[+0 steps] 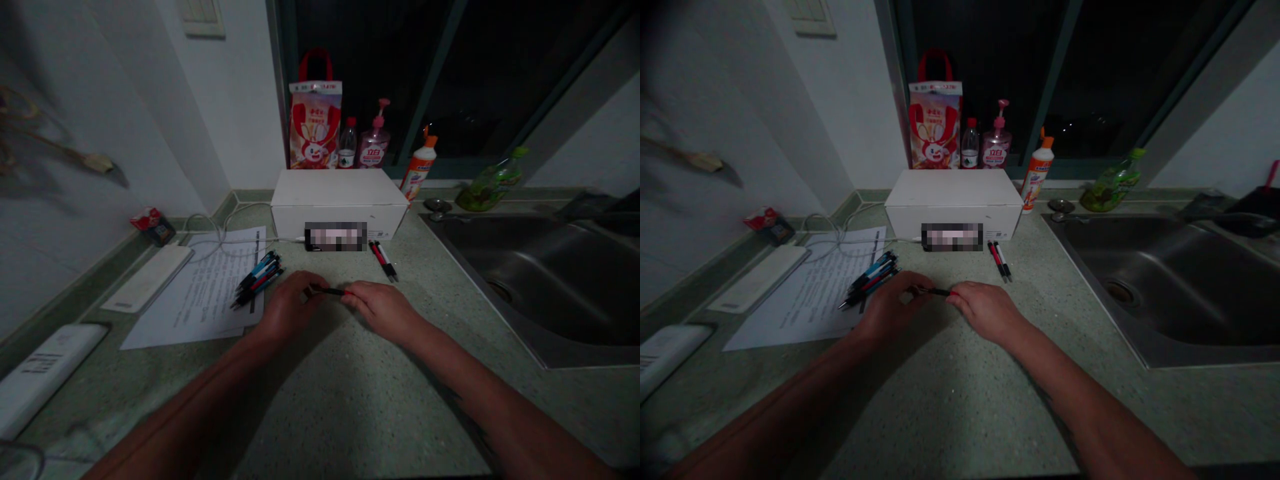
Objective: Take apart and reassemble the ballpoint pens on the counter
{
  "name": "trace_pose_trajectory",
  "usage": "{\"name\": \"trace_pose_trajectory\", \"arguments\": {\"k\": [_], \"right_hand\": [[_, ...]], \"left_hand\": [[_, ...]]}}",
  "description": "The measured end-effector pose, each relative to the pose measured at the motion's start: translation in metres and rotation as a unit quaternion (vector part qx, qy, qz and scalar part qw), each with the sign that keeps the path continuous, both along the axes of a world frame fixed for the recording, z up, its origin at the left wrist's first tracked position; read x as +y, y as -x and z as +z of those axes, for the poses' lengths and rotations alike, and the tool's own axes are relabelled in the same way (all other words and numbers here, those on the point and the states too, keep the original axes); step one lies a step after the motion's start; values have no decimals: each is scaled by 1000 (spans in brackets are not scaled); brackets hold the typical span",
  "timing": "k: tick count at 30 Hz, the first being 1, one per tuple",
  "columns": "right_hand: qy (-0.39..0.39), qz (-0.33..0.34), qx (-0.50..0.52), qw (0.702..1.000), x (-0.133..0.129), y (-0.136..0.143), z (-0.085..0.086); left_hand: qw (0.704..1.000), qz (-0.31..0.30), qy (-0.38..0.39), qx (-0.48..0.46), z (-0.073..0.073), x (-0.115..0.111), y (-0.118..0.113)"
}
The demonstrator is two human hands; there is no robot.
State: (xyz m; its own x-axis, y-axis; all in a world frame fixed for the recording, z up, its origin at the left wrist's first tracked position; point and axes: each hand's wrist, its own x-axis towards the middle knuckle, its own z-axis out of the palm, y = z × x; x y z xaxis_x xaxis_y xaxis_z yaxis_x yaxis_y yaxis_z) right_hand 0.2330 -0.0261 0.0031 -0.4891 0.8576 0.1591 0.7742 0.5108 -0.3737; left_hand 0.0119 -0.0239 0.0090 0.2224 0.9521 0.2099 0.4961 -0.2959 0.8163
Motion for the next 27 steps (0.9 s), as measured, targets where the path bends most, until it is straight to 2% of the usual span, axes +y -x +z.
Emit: {"name": "trace_pose_trajectory", "arguments": {"k": [4, 10, 14, 18, 22, 27], "right_hand": [[-17, -4, 2, 1000, 1, 0, 1], [-21, 5, -8, 1000, 0, 1, 0], [-15, 3, -22, 1000, 0, 2, 3], [-15, 4, -21, 1000, -1, 2, 4], [-20, 6, -21, 1000, -1, 2, 2], [-16, 4, -20, 1000, -1, 2, 1]], "left_hand": [[999, 6, 44, -14, 1, 0, -2], [998, -1, 45, -34, 1, 1, -2], [996, 0, 76, -45, 1, 1, -3], [998, -8, 52, -44, 0, 1, -3], [996, -14, 76, -41, -3, 1, -4], [997, -9, 63, -44, -5, 2, -4]]}}
